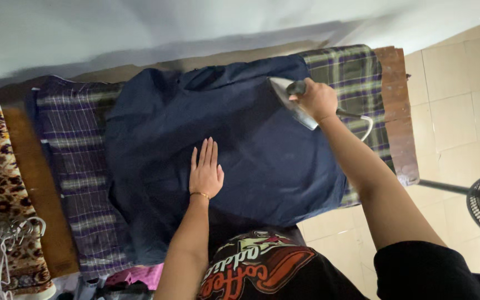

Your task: The person irons a dark blue shirt on a wooden table covered with a plaid cloth. They smooth the fabric with their hands, use a steam iron to press the shirt, and adjust the garment's position to ensure all areas are flattened.

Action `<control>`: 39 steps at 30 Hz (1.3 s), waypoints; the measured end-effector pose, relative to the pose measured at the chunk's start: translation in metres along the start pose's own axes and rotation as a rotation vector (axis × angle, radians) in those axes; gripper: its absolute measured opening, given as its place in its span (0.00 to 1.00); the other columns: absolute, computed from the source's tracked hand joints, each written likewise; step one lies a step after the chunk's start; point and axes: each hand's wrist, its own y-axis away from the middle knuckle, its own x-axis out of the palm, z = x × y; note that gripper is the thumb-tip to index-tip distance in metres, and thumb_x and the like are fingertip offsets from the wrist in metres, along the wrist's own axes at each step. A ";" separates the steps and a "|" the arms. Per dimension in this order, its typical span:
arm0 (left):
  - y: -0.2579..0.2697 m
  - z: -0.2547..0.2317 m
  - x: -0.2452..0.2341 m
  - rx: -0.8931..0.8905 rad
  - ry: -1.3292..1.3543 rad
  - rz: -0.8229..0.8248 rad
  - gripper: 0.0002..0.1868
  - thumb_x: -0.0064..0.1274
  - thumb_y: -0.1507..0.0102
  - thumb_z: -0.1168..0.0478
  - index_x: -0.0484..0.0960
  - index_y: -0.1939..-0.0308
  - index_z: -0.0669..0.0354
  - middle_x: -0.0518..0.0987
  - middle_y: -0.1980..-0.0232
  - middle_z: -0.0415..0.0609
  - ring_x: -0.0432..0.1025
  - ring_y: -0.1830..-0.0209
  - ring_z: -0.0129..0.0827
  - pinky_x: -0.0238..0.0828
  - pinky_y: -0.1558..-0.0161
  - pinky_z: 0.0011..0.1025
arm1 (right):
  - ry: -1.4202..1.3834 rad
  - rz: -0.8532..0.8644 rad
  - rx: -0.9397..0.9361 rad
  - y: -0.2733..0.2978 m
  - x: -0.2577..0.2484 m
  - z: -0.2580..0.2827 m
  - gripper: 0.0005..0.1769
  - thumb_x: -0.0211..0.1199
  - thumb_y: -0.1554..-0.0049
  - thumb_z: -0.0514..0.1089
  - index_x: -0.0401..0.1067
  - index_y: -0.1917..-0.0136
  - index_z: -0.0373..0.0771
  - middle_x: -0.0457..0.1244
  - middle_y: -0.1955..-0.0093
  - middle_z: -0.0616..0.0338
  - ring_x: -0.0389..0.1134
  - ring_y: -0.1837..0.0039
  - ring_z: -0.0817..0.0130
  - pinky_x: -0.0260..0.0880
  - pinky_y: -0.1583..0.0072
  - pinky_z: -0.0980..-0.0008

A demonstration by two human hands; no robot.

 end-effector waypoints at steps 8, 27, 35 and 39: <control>-0.002 -0.001 -0.004 -0.005 0.001 0.011 0.39 0.43 0.36 0.55 0.55 0.22 0.66 0.52 0.17 0.53 0.44 0.17 0.39 0.35 0.20 0.47 | -0.121 0.040 0.106 0.021 0.003 0.004 0.26 0.74 0.53 0.65 0.77 0.57 0.42 0.70 0.61 0.45 0.73 0.57 0.44 0.73 0.55 0.49; -0.004 -0.005 0.000 -0.038 -0.032 0.039 0.40 0.42 0.36 0.54 0.54 0.21 0.64 0.51 0.17 0.53 0.43 0.16 0.39 0.35 0.20 0.47 | -0.104 -0.057 0.191 0.003 -0.013 -0.070 0.28 0.76 0.52 0.65 0.77 0.55 0.39 0.70 0.62 0.45 0.73 0.58 0.45 0.72 0.56 0.49; 0.000 -0.003 0.000 -0.002 0.023 -0.039 0.38 0.44 0.35 0.57 0.57 0.21 0.66 0.54 0.17 0.54 0.46 0.16 0.41 0.38 0.19 0.48 | -0.052 0.005 0.052 0.080 0.009 -0.047 0.30 0.73 0.52 0.69 0.76 0.56 0.40 0.69 0.64 0.45 0.73 0.60 0.45 0.73 0.57 0.49; -0.002 -0.001 0.002 0.020 0.005 -0.067 0.39 0.45 0.36 0.56 0.59 0.22 0.67 0.55 0.17 0.56 0.47 0.16 0.42 0.39 0.19 0.48 | -0.119 0.119 -0.175 0.178 0.011 -0.023 0.24 0.69 0.48 0.66 0.75 0.56 0.44 0.68 0.67 0.51 0.72 0.63 0.49 0.71 0.60 0.51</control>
